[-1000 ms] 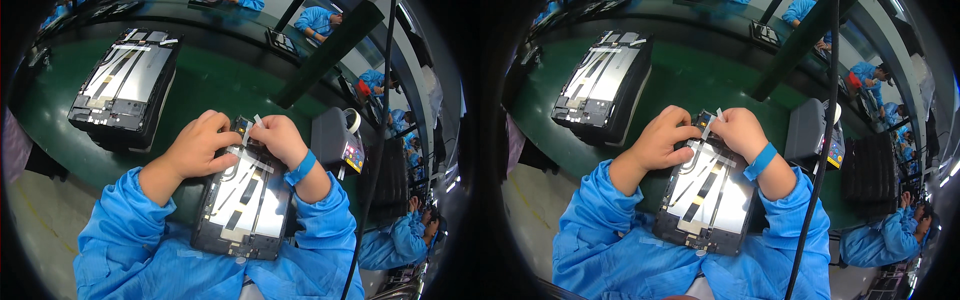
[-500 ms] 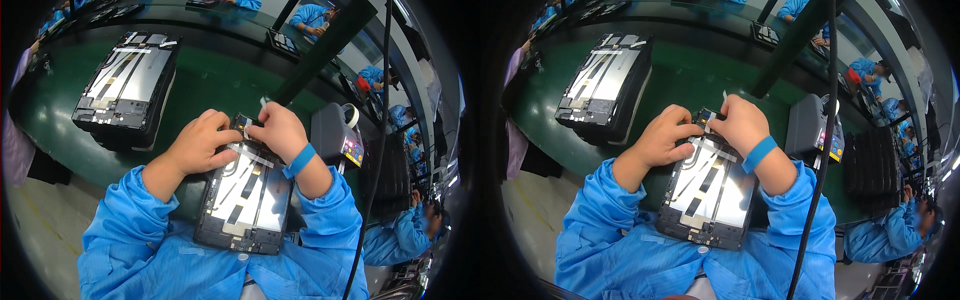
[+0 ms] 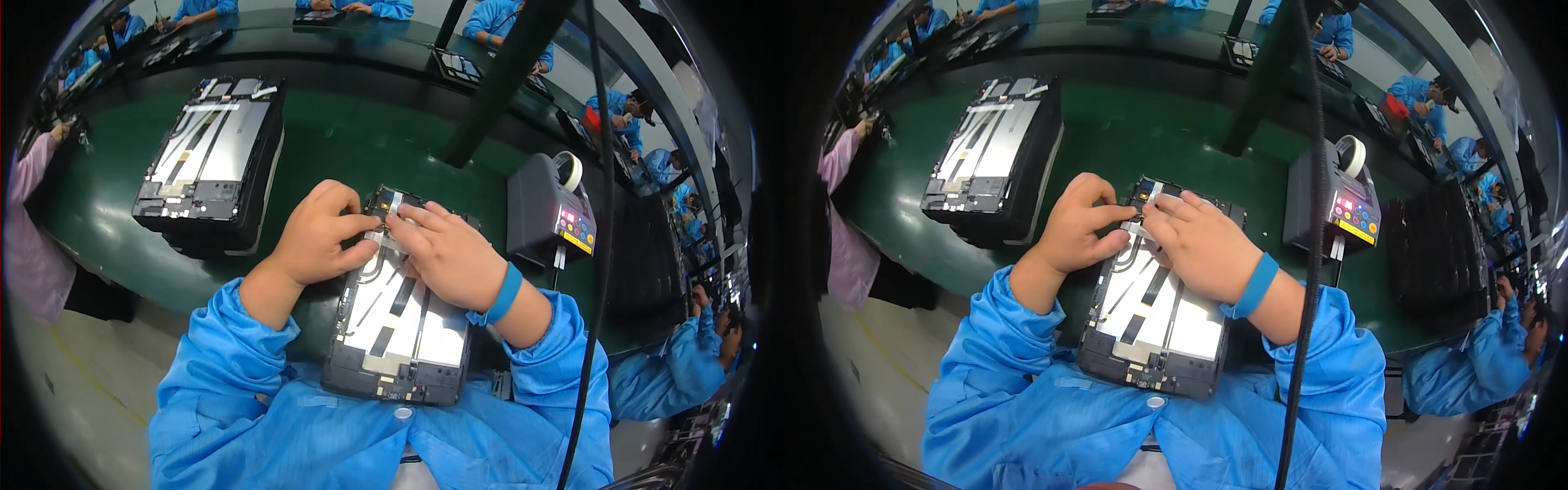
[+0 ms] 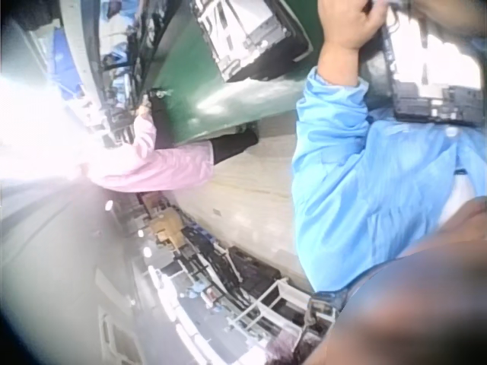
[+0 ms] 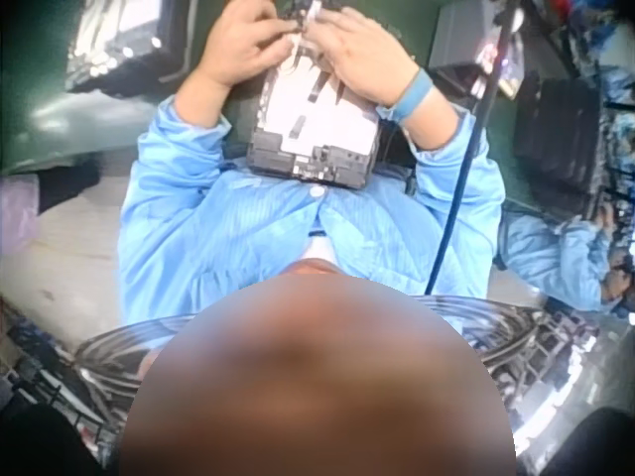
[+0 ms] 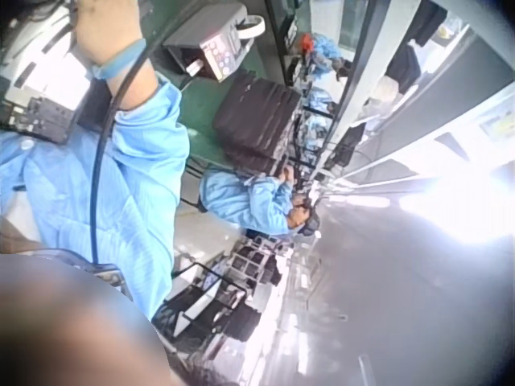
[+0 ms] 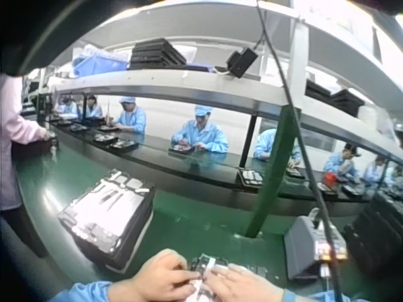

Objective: The person applies white adhesive strips to the internal components of a rectangular electronic device, likely a battery pack. They repeatedly peel backing from the strips, align them on specific areas, and press them down. The person handles multiple units sequentially, placing finished units aside and picking up new ones from a stack.

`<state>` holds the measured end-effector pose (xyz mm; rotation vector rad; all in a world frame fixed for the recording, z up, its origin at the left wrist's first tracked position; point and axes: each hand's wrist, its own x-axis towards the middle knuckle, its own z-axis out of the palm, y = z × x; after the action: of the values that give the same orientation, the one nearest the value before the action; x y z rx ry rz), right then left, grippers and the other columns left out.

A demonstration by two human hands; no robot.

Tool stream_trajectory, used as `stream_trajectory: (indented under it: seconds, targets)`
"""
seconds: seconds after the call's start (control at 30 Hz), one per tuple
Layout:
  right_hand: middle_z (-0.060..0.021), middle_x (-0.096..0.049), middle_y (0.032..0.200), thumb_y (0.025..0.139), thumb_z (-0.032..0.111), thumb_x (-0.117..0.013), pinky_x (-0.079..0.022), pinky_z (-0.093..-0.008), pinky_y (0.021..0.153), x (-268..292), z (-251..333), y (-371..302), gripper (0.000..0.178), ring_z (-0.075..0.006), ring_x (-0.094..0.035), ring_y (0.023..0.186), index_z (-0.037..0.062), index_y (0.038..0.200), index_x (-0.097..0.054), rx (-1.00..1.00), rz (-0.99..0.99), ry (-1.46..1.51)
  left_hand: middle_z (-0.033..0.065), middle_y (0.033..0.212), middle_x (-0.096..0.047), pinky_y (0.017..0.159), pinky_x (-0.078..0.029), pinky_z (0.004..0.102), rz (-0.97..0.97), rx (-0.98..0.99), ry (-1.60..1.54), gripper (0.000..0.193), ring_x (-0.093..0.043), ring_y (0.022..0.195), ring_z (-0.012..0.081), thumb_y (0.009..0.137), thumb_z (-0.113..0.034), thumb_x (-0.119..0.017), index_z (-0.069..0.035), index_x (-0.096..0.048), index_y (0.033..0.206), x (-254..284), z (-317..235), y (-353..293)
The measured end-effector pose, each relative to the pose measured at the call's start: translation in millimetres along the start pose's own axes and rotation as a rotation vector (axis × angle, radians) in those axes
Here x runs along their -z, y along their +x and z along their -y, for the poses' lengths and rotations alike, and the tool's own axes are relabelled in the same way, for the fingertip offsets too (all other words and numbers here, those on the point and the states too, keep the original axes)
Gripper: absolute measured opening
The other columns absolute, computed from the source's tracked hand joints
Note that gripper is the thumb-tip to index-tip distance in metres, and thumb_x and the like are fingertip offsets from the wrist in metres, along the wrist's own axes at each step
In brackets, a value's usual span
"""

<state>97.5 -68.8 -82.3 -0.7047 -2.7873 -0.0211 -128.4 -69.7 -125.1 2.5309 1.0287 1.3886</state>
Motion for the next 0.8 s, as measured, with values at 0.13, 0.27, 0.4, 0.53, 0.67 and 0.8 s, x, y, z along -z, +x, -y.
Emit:
stream_trajectory:
  seconds: [0.13,0.27,0.4,0.53,0.67,0.8]
  targets:
    - [-0.0209,-0.047,0.134,0.083,0.017,-0.061,-0.031,-0.0469,0.107,21.2,14.0,-24.5,0.045,-0.0375,-0.038,0.13,-0.0017,0.123,-0.049,-0.169,-0.101,0.166,0.0127,0.087,-0.054,0.074,-0.042,0.0361,-0.082,0.114,0.034,0.037,-0.052,0.083,0.0287,0.068,-0.022,-0.068,-0.001,-0.066,0.098,18.9,-27.3,-19.5]
    - [-0.024,-0.035,0.142,0.084,0.018,-0.06,-0.022,-0.0434,0.111,-4.6,36.5,-89.2,0.057,-0.0357,-0.03,0.135,-0.0021,0.133,-0.039,-0.501,-0.529,0.608,0.0179,0.122,-0.047,0.093,-0.037,0.0366,0.128,0.332,-0.418,0.098,-0.047,0.112,0.0293,0.063,-0.058,-0.077,0.002,-0.042,0.133,38.4,-65.0,-80.5]
    - [-0.0225,-0.029,0.143,0.087,0.016,-0.056,-0.023,-0.0384,0.11,-46.4,45.6,-119.4,0.077,-0.0287,-0.028,0.135,-0.0062,0.145,-0.01,-0.646,-0.524,1.159,0.0206,0.139,-0.037,0.108,-0.027,0.0385,0.211,0.543,-0.43,0.123,-0.036,0.131,0.0337,0.052,-0.044,-0.089,0.001,-0.022,0.145,10.3,-92.9,-116.9]
    - [-0.0251,-0.035,0.139,0.082,0.015,-0.062,-0.029,-0.0371,0.107,-22.6,46.6,-100.6,0.087,-0.0302,-0.037,0.129,-0.0062,0.145,-0.006,-0.566,-0.405,1.216,0.0186,0.142,-0.036,0.109,-0.026,0.0364,0.124,0.625,-0.511,0.121,-0.035,0.132,0.0275,0.052,-0.03,-0.09,0.001,-0.02,0.146,1.3,-95.9,-121.2]
    - [-0.0319,-0.031,0.138,0.075,0.021,-0.068,-0.028,-0.0398,0.109,-56.9,7.6,-85.5,0.09,-0.0395,-0.033,0.131,-0.0134,0.139,-0.014,-0.589,-0.427,1.023,0.0176,0.134,-0.046,0.105,-0.032,0.0344,-0.061,0.654,-0.46,0.119,-0.045,0.125,0.0259,0.049,-0.031,-0.091,0.003,-0.027,0.144,-17.1,-99.3,-108.9]
    - [-0.0264,-0.037,0.134,0.075,0.021,-0.072,-0.036,-0.037,0.103,-56.6,-20.0,-78.2,0.09,-0.0332,-0.041,0.126,-0.0076,0.14,-0.018,-0.572,-0.475,1.194,0.0163,0.119,-0.054,0.097,-0.041,0.0346,-0.251,0.671,-0.28,0.092,-0.053,0.113,0.0248,0.059,-0.041,-0.086,0.006,-0.047,0.127,-39.2,-101.6,-106.8]
